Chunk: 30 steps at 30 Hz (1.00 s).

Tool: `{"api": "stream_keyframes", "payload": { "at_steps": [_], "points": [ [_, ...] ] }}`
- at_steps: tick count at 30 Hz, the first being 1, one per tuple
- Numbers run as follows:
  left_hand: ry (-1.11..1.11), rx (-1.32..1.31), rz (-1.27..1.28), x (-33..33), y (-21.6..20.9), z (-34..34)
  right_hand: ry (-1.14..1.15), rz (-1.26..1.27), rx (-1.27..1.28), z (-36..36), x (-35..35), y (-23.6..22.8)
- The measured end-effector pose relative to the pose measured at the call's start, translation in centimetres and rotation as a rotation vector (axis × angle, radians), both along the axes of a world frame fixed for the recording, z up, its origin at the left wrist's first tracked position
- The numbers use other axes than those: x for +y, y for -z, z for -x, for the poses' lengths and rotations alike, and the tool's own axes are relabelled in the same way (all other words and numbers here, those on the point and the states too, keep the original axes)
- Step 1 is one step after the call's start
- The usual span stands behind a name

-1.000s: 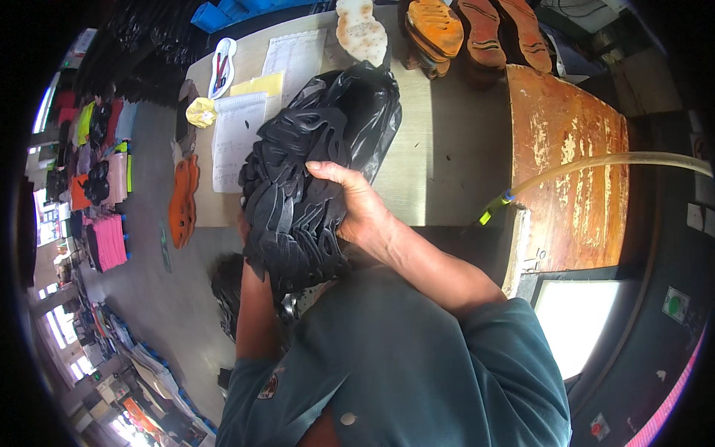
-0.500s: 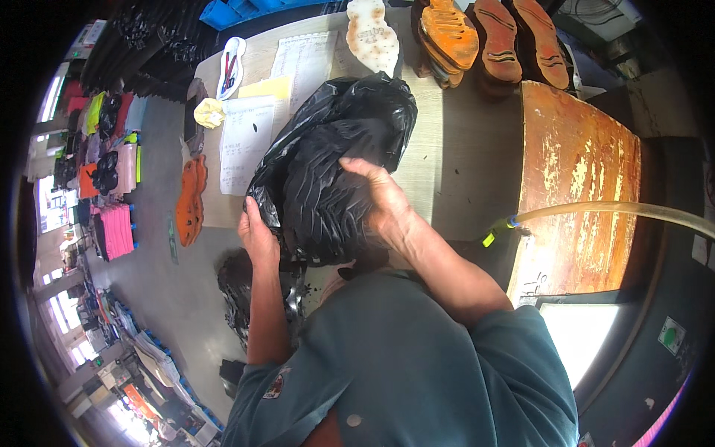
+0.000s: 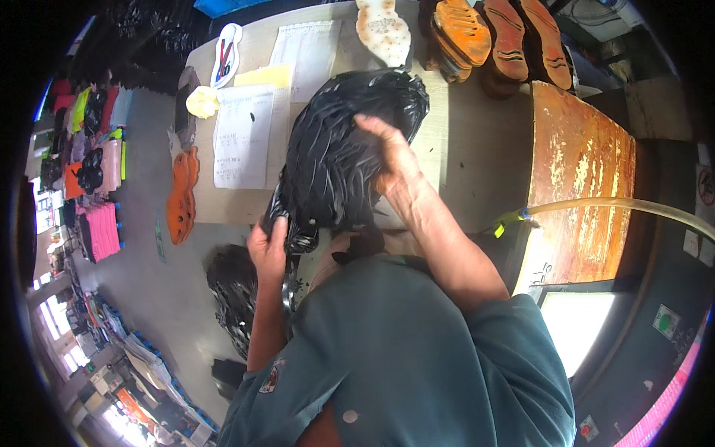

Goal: The person removes cut black plastic pieces from a perforated sheet, stacks them, and places them into a black plastic bag. They then remove the remaining sheet from the machine and place it on the floor.

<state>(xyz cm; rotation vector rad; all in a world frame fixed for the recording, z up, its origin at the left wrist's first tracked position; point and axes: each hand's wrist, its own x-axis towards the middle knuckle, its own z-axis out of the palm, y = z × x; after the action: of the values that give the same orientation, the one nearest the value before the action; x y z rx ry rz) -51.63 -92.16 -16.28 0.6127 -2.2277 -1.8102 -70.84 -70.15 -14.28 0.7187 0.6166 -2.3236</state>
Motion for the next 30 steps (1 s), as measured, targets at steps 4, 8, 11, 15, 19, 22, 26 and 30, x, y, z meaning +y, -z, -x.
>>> {"api": "stream_keyframes", "payload": {
  "at_steps": [4, 8, 11, 15, 19, 22, 26, 30],
  "points": [
    [0.017, -0.094, -0.172, 0.0, 2.8, 0.4, 0.056, 0.078, -0.017, 0.6, -0.5, -0.2],
    [-0.245, 0.081, -0.572, -1.5, 4.7, 3.0, 0.068, 0.114, -0.052, 0.4, -1.2, -1.0],
    [-0.331, 0.16, -1.219, -3.6, 4.3, 5.0, 0.08, 0.114, -0.063, 0.4, -1.7, -1.5],
    [-0.143, 0.293, -1.176, -3.3, 4.0, 5.6, 0.116, 0.208, -0.004, 0.9, -2.5, -1.2],
    [-0.193, 0.185, -0.879, -2.4, 5.5, 3.5, 0.143, 0.234, -0.007, 1.3, -2.9, -0.3],
    [-0.099, 0.043, -0.286, -2.7, 7.1, 1.9, 0.147, 0.269, -0.015, 1.3, -2.8, 0.3],
    [-0.079, -0.226, -0.089, -3.2, 7.8, 1.1, 0.171, 0.337, -0.013, 1.1, -3.0, 0.7],
    [0.133, -0.384, -0.433, -1.8, 5.6, 0.2, 0.192, 0.439, -0.01, 1.1, -3.8, 0.6]
  ]
}}
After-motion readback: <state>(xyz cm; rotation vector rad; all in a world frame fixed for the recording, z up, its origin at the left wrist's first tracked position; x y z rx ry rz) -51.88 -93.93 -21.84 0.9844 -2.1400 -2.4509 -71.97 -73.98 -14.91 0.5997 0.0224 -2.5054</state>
